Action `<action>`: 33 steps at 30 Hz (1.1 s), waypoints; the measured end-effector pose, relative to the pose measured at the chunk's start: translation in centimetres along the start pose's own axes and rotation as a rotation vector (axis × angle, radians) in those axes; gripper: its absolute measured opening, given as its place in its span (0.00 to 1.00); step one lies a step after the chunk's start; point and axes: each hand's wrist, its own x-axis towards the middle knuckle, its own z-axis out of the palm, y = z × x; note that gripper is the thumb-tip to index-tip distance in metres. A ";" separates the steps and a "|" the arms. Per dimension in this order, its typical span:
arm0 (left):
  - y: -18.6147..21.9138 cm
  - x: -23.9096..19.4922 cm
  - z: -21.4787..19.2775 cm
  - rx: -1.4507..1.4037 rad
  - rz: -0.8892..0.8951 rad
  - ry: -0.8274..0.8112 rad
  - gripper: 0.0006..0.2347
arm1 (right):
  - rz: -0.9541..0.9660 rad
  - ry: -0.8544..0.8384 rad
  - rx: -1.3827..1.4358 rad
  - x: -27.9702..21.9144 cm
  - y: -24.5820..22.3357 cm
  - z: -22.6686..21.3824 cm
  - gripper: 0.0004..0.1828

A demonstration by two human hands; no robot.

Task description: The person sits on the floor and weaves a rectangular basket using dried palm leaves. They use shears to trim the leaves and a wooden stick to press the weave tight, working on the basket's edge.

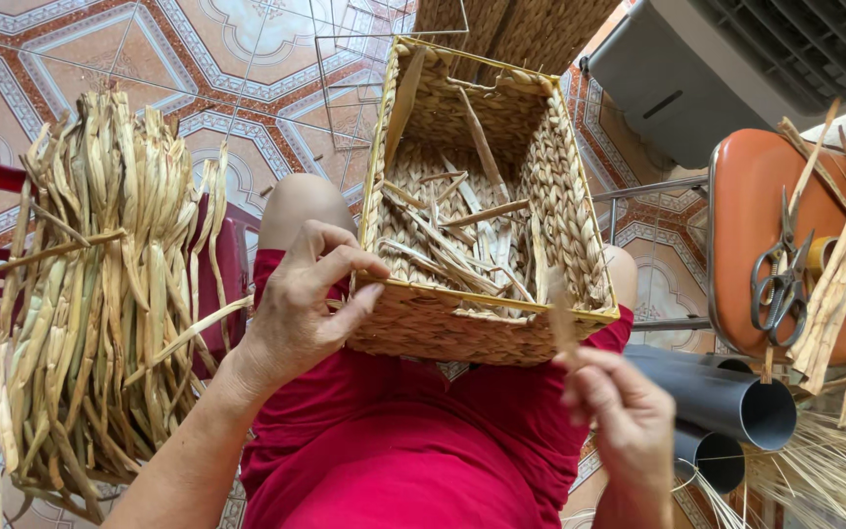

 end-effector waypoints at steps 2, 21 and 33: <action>0.0 -0.2 0.3 -0.010 -0.033 -0.022 0.08 | 0.091 -0.086 0.019 -0.8 0.7 1.4 0.14; -0.8 -0.1 1.6 -0.163 -0.114 -0.044 0.06 | 0.149 -0.366 -0.011 -0.1 -0.2 8.3 0.18; -0.8 0.1 1.2 -0.133 -0.123 -0.094 0.06 | 0.017 -0.260 -0.111 -0.3 -0.3 9.2 0.19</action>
